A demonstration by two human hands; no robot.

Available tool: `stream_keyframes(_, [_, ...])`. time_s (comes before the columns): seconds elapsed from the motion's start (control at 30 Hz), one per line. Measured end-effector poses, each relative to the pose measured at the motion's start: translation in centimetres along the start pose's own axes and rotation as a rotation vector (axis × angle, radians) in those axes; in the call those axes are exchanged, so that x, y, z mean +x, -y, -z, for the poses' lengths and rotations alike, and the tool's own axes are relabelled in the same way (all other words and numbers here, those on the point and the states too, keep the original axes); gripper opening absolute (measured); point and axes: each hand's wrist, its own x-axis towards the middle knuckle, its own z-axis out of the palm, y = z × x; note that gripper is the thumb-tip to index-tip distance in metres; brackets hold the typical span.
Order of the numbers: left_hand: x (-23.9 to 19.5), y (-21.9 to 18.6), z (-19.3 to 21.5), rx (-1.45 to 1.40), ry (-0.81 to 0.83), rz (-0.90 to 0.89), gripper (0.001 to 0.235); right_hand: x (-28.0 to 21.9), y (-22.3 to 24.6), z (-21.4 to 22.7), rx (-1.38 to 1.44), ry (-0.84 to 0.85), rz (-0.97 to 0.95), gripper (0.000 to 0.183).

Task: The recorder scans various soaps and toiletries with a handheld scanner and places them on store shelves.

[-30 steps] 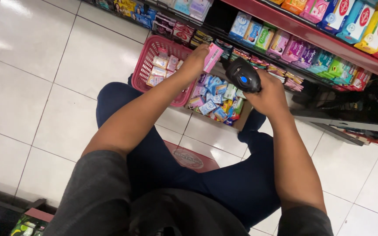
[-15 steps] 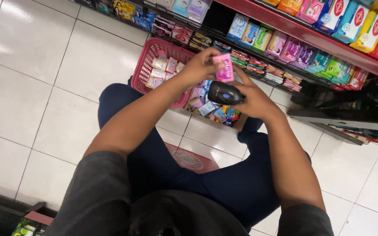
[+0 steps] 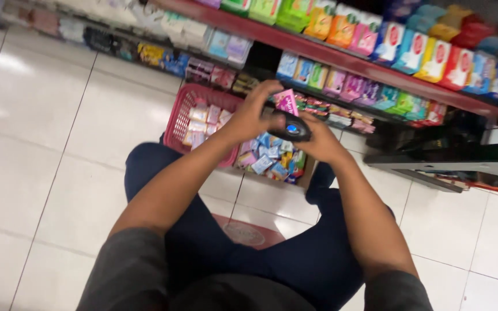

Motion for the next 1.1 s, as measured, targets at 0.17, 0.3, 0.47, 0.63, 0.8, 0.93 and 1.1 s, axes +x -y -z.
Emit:
stream_keyframes(0.17, [-0.6,-3.3,0.7,0.479,0.311,-0.375,0.089,0.6,-2.1,0.0,-0.169,-0.088,0.039,0.063])
stream_keyframes(0.3, [-0.4,-2.6,0.6,0.606,0.277,-0.317,0.077,1.3,-0.7,0.2,-0.108,-0.05,0.095,0.07])
stream_keyframes(0.47, [-0.4,-3.1,1.2,0.719,0.276,-0.284,0.073,2.1,-3.9,2.6,0.069,-0.086,-0.052,0.07])
stream_keyframes(0.63, [-0.8,-2.7,1.5,0.759,0.285,-0.212,0.073,3.2,-9.0,4.5,0.176,-0.204,-0.188,0.057])
stream_keyframes(0.8, [-0.9,-3.6,1.7,0.783,0.34,-0.153,0.071,4.0,-9.2,4.9,0.341,-0.33,-0.414,0.051])
stream_keyframes(0.93, [-0.8,-3.5,1.8,0.766,0.353,-0.146,0.074,4.4,-9.1,5.0,0.392,-0.418,-0.457,0.044])
stream_keyframes(1.1, [-0.9,-3.2,2.0,0.769,0.347,-0.167,0.073,4.1,-12.4,5.8,0.457,-0.726,-0.321,0.019])
